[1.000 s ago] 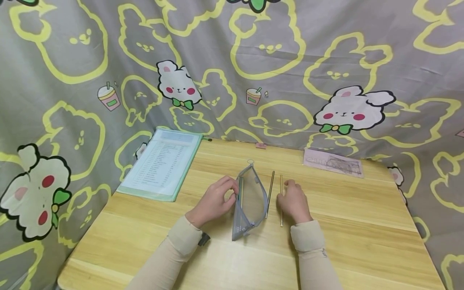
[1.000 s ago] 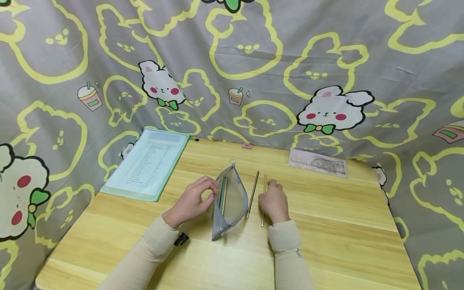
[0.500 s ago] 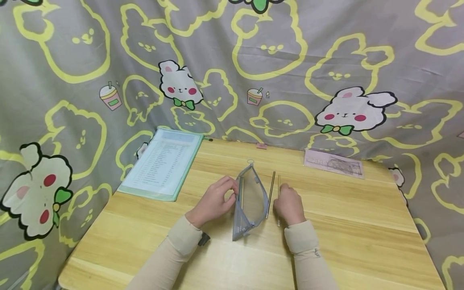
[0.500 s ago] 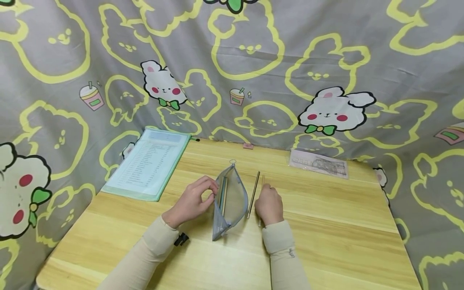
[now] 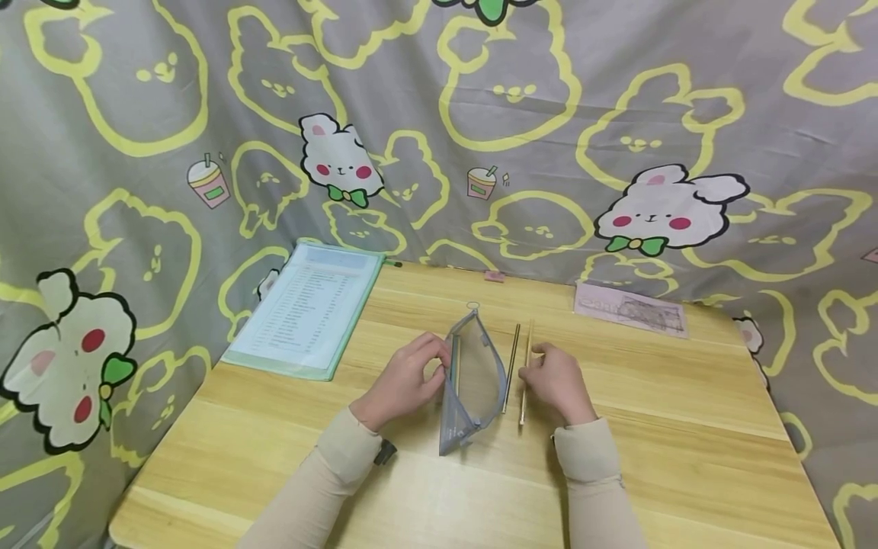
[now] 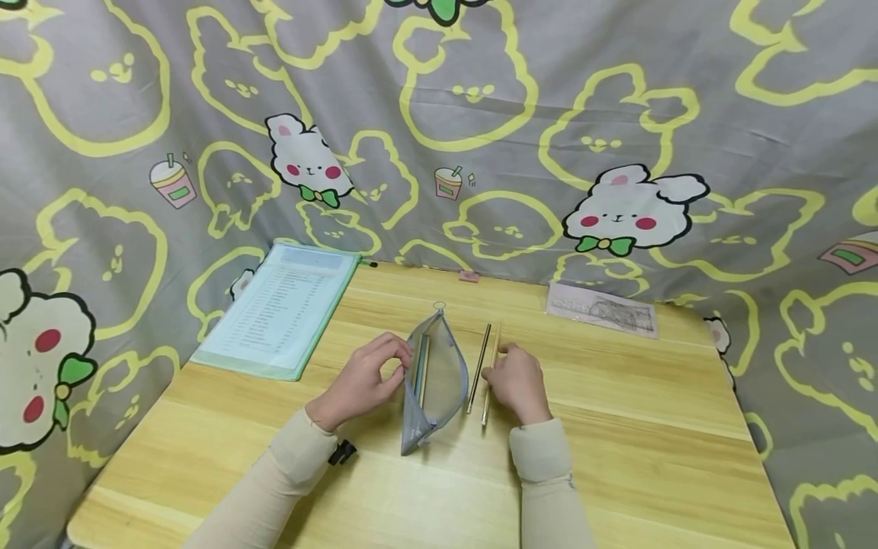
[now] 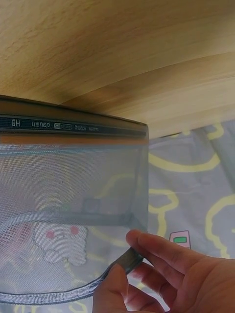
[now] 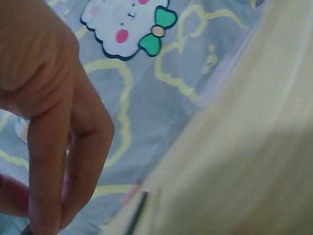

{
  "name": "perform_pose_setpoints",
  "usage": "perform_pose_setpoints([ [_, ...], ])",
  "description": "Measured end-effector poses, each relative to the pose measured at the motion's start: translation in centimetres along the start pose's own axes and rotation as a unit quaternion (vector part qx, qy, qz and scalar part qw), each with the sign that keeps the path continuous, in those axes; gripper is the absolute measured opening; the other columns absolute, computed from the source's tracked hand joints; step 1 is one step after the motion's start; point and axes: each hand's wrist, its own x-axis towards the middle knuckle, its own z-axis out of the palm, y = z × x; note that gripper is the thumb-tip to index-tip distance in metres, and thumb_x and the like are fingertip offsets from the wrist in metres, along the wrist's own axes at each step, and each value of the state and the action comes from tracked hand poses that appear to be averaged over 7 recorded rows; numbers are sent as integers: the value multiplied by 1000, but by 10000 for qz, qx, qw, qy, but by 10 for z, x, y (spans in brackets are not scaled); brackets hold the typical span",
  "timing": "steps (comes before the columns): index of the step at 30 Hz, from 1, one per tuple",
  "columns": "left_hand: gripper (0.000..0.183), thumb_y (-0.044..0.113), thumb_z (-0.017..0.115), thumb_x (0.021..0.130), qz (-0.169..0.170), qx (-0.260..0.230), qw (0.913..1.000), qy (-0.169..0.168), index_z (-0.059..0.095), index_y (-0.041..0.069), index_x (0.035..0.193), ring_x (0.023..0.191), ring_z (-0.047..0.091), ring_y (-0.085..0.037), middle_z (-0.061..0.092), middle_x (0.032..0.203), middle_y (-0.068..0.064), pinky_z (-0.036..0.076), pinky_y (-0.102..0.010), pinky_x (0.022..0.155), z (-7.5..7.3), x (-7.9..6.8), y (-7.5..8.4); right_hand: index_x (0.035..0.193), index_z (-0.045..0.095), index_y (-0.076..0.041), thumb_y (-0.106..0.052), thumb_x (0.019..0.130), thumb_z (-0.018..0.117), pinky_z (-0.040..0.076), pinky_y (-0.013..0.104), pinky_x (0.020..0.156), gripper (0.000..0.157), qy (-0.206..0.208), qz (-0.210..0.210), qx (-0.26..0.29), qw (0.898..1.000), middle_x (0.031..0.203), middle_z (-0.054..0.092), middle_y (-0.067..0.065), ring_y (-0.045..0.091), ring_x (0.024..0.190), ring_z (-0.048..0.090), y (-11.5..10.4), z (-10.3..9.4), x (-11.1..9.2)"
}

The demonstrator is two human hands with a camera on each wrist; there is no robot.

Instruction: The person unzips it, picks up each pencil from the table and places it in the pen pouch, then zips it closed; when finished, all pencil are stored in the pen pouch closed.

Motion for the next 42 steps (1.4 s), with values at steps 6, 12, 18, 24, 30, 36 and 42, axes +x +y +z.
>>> perform_pose_setpoints([
  [6,20,-8,70,85,-14,33,10000,6,62,9,94,102,72,-22,69,105,-6,62,-32,91,2,0,-1,142,59,6,-8,87,73,57,34,76,58,-302,-387,600,9970,97,74,9,16,77,69,-16,-10,-11],
  [12,20,-8,70,86,-88,39,9999,-57,63,9,94,104,72,-23,69,106,-5,63,-33,92,2,1,0,138,62,4,-3,85,69,57,29,72,54,-746,-975,1014,9872,96,70,7,14,80,67,-27,-15,-21],
  [18,20,-8,69,87,-71,60,9999,-57,63,9,95,104,72,-23,69,106,-5,62,-32,92,1,2,0,132,63,8,3,81,66,52,24,64,51,-1268,-1415,1191,9745,89,67,5,16,77,62,-32,-15,-27],
  [24,20,-7,71,87,-47,73,10000,-31,62,9,95,103,72,-22,68,105,-5,63,-32,91,2,2,1,130,63,10,1,81,67,49,23,59,50,-1567,-1630,1089,9680,85,66,4,14,73,59,-36,-9,-30],
  [30,20,-7,70,88,-101,22,9999,-88,63,10,95,103,71,-21,68,106,-5,62,-32,93,2,1,0,131,63,9,2,82,70,51,22,60,50,-1691,-1510,1145,9672,86,66,5,14,73,61,-40,-3,-31],
  [36,20,-7,69,88,-89,11,9999,-122,63,10,96,104,71,-21,68,106,-4,62,-31,94,3,0,0,132,61,4,1,83,70,53,25,60,49,-1702,-1372,1294,9672,86,67,6,15,71,63,-41,0,-31],
  [42,20,-6,70,89,-133,-32,9997,-212,62,10,96,106,71,-21,68,108,-5,61,-31,96,3,2,1,131,61,2,2,85,68,57,34,65,47,-1499,-954,1764,9682,89,68,9,17,70,66,-44,1,-30],
])
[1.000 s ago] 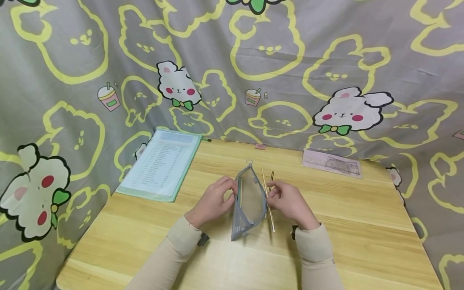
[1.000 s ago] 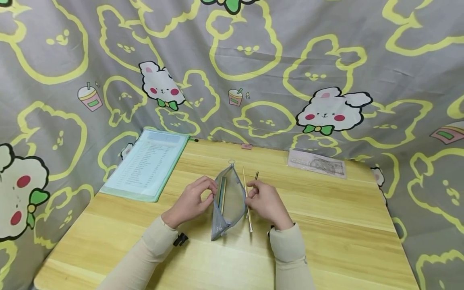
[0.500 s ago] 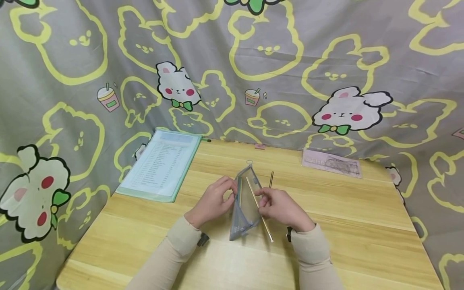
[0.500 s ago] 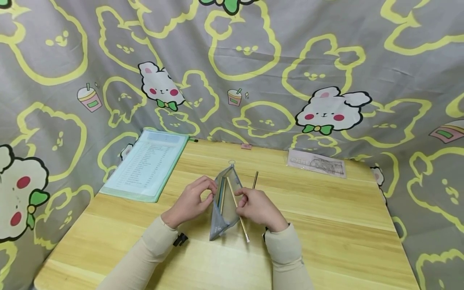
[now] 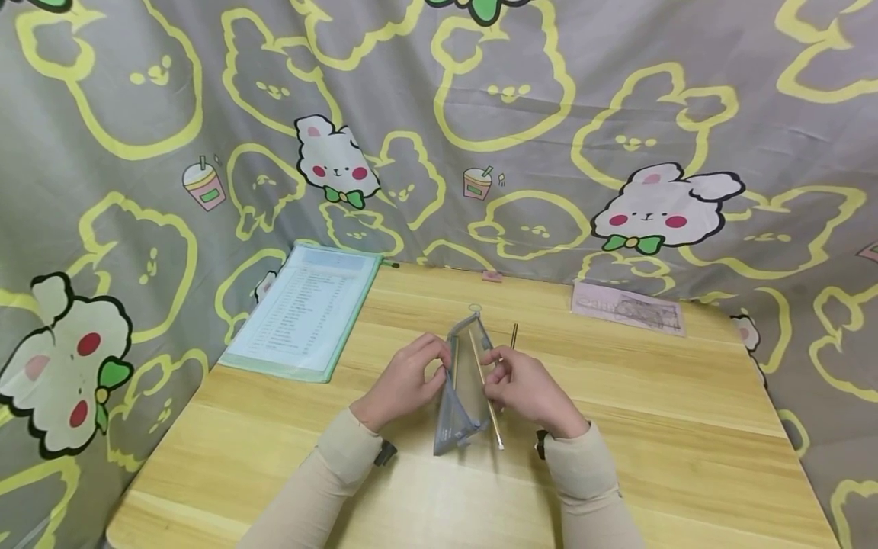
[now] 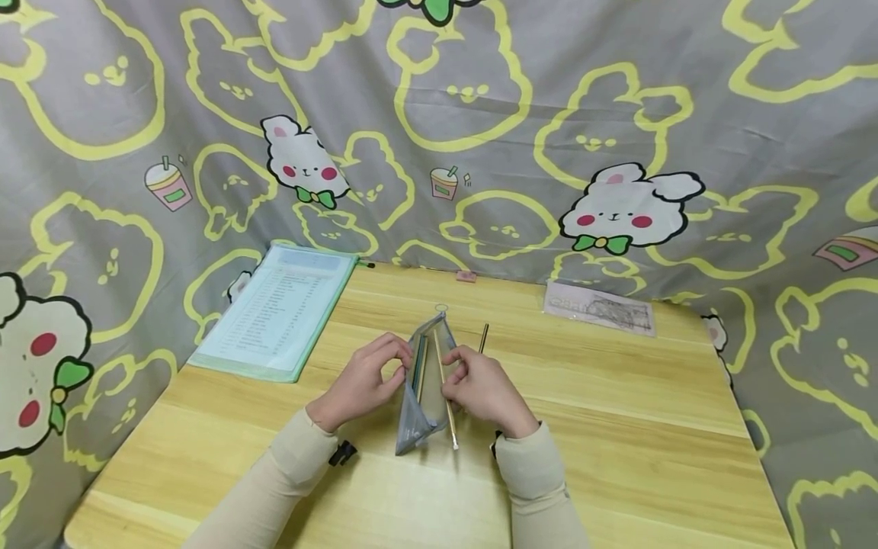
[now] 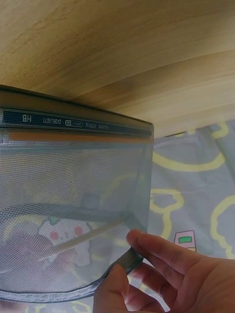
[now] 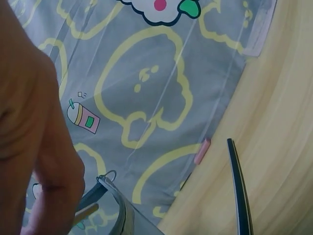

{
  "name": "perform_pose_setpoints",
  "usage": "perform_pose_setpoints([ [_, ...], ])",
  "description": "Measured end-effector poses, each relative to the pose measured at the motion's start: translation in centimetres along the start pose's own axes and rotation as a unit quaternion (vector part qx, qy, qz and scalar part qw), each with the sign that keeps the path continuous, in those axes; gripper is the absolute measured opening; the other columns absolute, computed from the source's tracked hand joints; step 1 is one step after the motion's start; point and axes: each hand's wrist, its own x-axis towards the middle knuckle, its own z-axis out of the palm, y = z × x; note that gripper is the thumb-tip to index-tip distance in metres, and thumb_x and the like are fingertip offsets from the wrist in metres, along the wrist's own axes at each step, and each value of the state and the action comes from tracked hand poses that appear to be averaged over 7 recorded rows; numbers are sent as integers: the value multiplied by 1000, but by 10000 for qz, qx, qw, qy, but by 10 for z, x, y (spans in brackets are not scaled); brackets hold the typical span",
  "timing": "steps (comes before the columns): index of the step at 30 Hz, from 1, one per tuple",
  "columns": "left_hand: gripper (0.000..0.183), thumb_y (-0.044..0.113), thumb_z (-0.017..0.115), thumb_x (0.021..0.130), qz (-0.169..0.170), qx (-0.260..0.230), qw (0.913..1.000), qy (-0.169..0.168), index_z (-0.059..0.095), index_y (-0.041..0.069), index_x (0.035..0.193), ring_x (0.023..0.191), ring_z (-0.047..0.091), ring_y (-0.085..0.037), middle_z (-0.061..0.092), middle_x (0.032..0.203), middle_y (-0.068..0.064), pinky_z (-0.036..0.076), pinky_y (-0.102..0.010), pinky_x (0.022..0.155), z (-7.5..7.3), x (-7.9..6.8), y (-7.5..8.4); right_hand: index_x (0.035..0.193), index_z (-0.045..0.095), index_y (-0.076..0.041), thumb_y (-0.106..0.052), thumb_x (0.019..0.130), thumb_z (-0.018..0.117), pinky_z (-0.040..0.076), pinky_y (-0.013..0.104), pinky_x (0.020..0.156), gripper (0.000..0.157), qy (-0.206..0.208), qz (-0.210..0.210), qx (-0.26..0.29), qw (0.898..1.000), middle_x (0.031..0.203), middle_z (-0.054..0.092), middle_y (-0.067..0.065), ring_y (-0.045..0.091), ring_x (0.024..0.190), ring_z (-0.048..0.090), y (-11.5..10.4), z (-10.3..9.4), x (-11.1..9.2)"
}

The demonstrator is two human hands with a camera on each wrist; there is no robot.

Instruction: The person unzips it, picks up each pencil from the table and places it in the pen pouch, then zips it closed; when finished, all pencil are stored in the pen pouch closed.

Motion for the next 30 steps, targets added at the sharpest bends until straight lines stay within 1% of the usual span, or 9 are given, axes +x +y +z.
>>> perform_pose_setpoints([
  [5,21,-7,71,87,62,-15,10000,28,62,10,96,104,71,-21,68,106,-4,61,-31,95,2,1,0,128,62,4,3,87,67,61,40,68,41,200,176,274,9993,91,68,10,19,70,67,-2,2,1],
  [11,22,-8,71,86,159,1,9998,129,62,10,95,103,71,-22,68,106,-5,62,-32,94,3,1,0,122,65,3,3,90,66,61,36,67,32,438,248,375,9980,92,67,10,18,71,68,-2,4,3],
  [14,21,-8,71,86,194,-23,9997,142,62,10,95,102,72,-21,68,106,-5,62,-32,93,4,2,0,120,66,2,3,91,67,62,35,68,28,532,288,437,9972,93,67,10,17,72,67,-1,5,4],
  [22,20,-7,71,87,193,-52,9998,87,62,9,95,104,72,-22,69,106,-6,62,-32,95,3,3,3,120,66,3,2,94,68,64,39,72,26,574,318,438,9969,96,67,10,18,74,68,0,6,7],
  [30,20,-7,71,86,199,-108,9997,46,63,9,95,105,72,-22,69,106,-6,61,-30,97,4,3,5,119,67,2,1,94,66,65,46,79,24,587,341,399,9969,97,68,10,18,78,68,0,9,8],
])
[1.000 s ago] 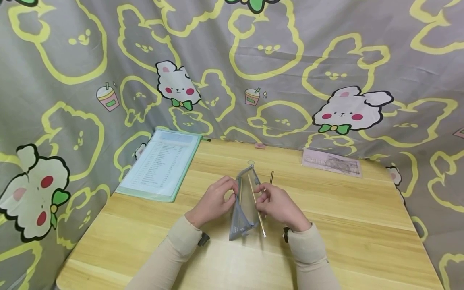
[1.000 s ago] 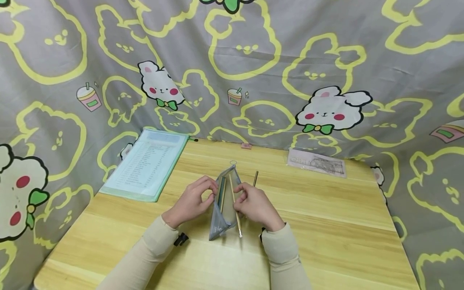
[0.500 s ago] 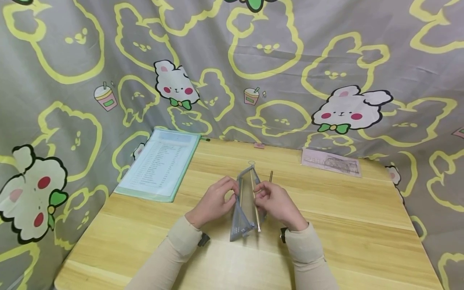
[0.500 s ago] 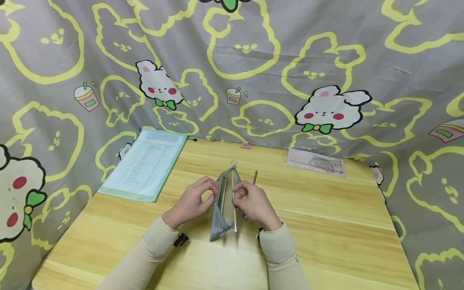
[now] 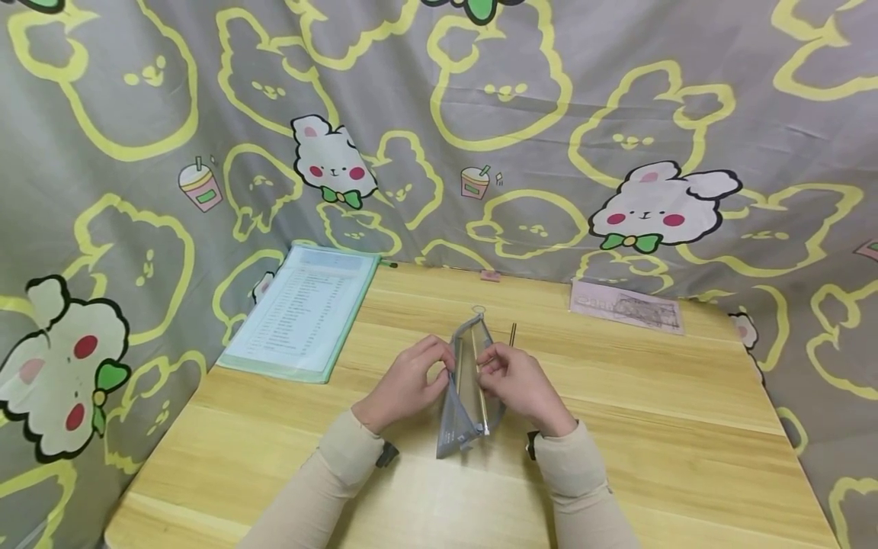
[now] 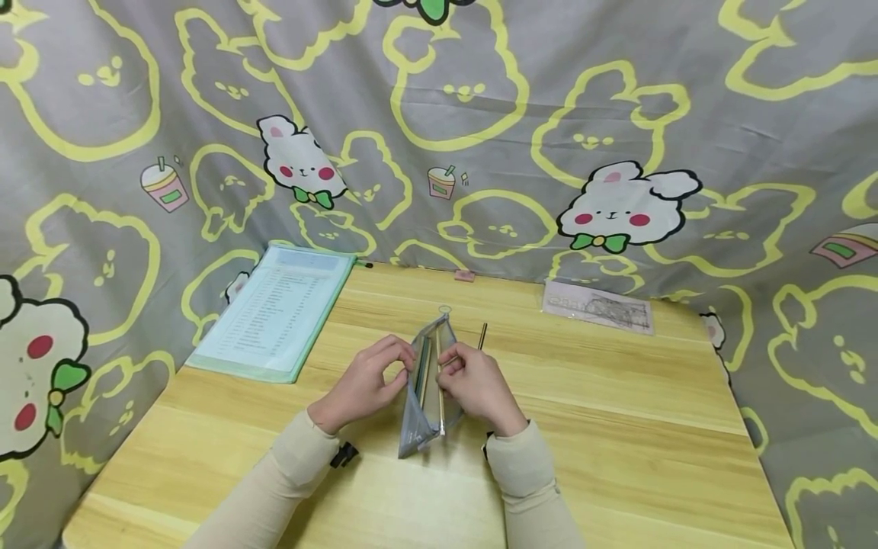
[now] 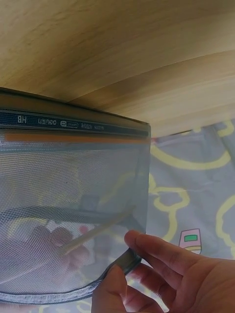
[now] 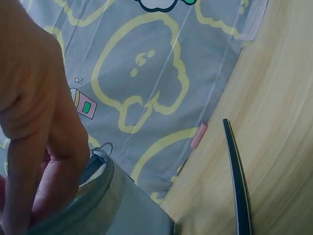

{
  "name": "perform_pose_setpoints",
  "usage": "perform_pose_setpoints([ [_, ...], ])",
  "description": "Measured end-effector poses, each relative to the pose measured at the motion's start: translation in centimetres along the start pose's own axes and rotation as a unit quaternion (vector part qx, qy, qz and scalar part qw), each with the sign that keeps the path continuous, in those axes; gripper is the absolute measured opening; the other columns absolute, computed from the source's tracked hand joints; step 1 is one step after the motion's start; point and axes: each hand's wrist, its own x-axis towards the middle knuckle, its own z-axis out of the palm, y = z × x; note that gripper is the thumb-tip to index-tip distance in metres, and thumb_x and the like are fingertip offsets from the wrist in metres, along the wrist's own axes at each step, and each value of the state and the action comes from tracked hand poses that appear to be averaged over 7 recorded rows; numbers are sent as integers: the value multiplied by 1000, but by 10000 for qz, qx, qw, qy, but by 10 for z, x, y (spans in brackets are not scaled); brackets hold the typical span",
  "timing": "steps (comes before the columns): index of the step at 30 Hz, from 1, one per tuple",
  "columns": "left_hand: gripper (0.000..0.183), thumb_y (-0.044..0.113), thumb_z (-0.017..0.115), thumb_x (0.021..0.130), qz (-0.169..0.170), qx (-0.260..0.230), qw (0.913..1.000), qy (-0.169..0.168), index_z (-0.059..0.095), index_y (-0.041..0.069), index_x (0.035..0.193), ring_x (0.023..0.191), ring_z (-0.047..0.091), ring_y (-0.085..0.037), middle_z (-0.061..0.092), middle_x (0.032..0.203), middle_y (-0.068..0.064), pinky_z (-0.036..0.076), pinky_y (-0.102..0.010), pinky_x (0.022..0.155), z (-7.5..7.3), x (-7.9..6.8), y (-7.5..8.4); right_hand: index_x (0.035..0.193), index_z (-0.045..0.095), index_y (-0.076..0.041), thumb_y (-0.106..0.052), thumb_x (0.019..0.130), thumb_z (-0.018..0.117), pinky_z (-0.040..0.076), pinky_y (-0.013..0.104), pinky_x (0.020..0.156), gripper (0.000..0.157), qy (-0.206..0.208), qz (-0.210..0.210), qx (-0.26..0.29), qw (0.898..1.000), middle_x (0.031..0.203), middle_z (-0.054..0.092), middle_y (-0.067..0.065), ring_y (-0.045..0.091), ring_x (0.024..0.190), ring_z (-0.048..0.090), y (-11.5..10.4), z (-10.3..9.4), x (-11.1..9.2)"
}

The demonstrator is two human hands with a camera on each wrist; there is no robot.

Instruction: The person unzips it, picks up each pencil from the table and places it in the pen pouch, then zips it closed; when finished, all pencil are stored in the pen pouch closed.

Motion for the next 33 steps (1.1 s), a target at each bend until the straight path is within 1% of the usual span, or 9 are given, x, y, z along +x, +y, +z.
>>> perform_pose_setpoints([
  [7,21,-8,70,86,63,-40,10000,-18,63,9,95,103,71,-21,68,106,-6,61,-28,95,2,1,2,117,68,1,-2,98,65,65,45,77,19,36,-36,-76,10000,95,69,9,17,77,68,4,2,3],
  [12,21,-8,70,86,129,-11,9999,-2,63,9,95,102,71,-20,67,105,-4,61,-28,92,3,1,3,115,68,1,-2,96,65,65,44,77,19,61,-63,-129,9999,94,70,9,17,76,69,6,5,5],
  [16,21,-9,70,86,136,-1,9999,-10,63,9,95,101,71,-20,68,105,-6,62,-29,91,3,0,4,112,69,-2,-5,92,67,62,39,71,20,65,-159,-463,9988,90,71,7,17,73,69,6,6,5],
  [19,21,-9,70,86,115,0,9999,-14,63,9,95,101,71,-20,68,105,-6,62,-29,91,3,0,5,110,70,-6,-8,89,69,56,33,66,21,49,-253,-752,9968,87,71,4,16,72,68,6,5,5],
  [21,21,-9,70,86,99,-2,9999,-25,62,9,95,101,71,-20,68,105,-7,62,-30,91,3,0,5,109,70,-7,-9,87,69,54,31,64,22,39,-300,-862,9958,85,71,4,16,71,66,6,4,4],
  [28,21,-9,70,87,54,37,9999,-107,63,9,95,102,71,-19,67,106,-4,61,-29,93,2,1,7,108,71,-6,-9,88,73,54,30,64,20,-31,-516,-1111,9925,83,70,2,15,72,64,8,5,5],
  [33,20,-9,69,86,78,19,9999,-71,63,9,95,102,71,-20,67,106,-5,61,-29,93,1,1,6,107,71,-6,-12,91,74,54,30,63,17,-52,-644,-1302,9894,83,71,0,13,70,64,9,8,6],
])
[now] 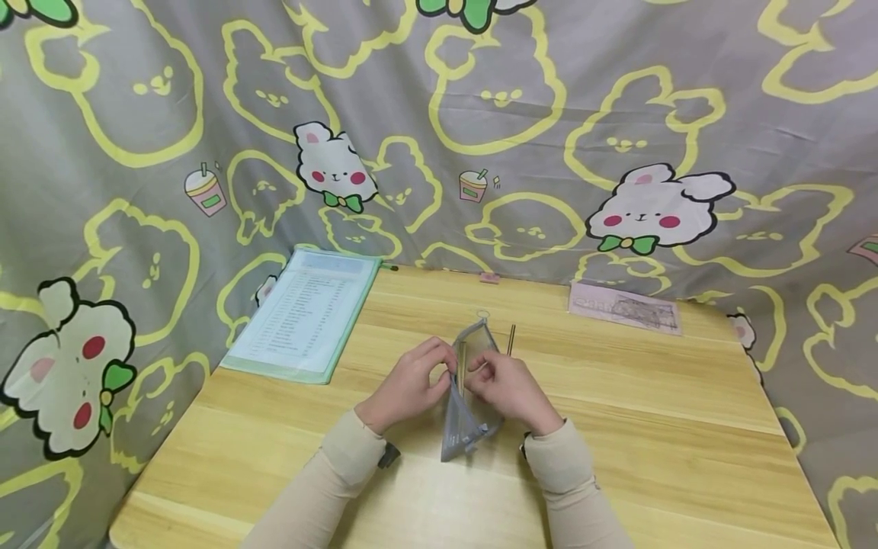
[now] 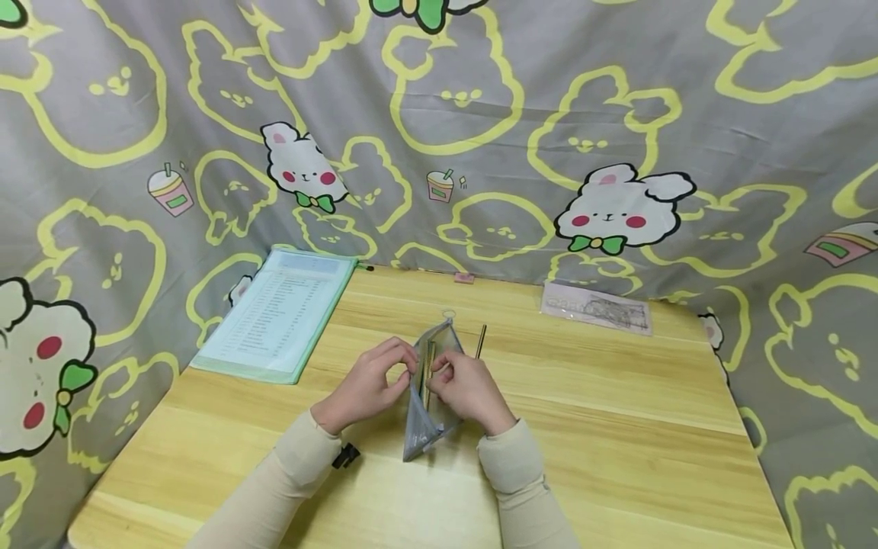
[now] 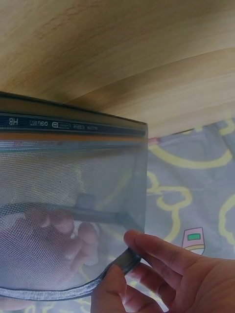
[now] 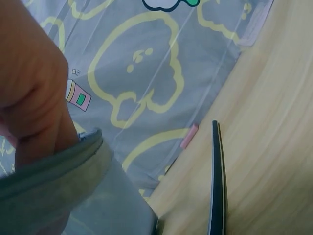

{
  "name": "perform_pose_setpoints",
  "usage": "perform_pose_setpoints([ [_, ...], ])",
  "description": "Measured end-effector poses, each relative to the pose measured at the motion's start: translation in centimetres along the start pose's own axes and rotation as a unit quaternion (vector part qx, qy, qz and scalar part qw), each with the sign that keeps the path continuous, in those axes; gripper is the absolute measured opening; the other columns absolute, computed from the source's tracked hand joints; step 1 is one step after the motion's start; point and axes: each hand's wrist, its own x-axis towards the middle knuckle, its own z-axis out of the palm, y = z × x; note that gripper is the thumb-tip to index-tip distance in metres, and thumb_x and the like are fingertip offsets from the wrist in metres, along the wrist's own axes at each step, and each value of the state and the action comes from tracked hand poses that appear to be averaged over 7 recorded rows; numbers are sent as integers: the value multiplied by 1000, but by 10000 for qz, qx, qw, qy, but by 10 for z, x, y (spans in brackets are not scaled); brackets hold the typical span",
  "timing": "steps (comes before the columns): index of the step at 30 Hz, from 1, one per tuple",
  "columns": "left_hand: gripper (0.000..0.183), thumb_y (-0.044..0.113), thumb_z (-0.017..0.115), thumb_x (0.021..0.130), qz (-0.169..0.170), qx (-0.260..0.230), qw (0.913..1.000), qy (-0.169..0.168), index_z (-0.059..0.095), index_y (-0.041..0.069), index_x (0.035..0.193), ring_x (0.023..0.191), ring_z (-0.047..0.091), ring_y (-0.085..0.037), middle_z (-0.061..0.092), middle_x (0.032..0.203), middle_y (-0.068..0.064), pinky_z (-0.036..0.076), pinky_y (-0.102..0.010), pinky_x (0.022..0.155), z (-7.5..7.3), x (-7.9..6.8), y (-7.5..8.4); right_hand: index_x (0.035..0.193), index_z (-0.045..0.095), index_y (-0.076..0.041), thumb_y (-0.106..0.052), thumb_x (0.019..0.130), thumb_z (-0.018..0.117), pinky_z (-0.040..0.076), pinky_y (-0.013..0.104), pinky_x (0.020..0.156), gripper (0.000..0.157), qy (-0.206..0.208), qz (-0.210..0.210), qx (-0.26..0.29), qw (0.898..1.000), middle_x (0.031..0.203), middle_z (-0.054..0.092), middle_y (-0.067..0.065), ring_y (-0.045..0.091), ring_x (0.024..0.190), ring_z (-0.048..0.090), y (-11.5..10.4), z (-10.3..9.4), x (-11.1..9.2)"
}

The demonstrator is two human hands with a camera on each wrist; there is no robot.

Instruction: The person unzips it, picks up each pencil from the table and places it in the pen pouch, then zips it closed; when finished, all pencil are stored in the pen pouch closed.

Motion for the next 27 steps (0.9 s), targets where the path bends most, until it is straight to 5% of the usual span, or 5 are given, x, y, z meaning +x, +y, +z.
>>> perform_pose_setpoints([
  [6,20,-9,70,86,68,-35,9999,89,63,8,94,103,72,-21,68,105,-6,61,-29,95,-1,1,-1,114,71,-6,-20,98,71,56,30,63,21,201,-11,58,9998,90,75,4,13,70,67,3,-16,-2],
  [12,21,-9,69,86,61,-55,9999,96,62,9,94,102,72,-21,68,104,-5,61,-27,95,1,1,-2,113,71,-3,-25,100,68,58,42,72,26,1143,441,-740,9897,95,78,10,24,80,72,24,-29,0],
  [15,20,-8,69,86,55,-51,9999,76,62,9,94,102,72,-20,68,104,-4,61,-26,95,1,0,-3,125,68,1,-28,103,63,58,54,86,37,1419,675,-1177,9805,110,76,20,37,96,73,38,-22,5],
  [20,20,-9,68,86,81,-34,9999,127,62,8,93,99,71,-20,67,103,-5,63,-31,91,1,-2,-5,150,52,-1,-29,107,57,54,65,98,52,1246,701,-1679,9754,143,55,35,53,118,64,52,-4,14],
  [27,21,-10,69,85,13,86,9999,74,62,9,92,101,72,-19,68,103,-4,62,-28,89,0,-4,-8,145,59,-1,-19,98,69,61,59,80,51,1387,568,-2331,9608,133,64,29,47,109,66,53,15,19],
])
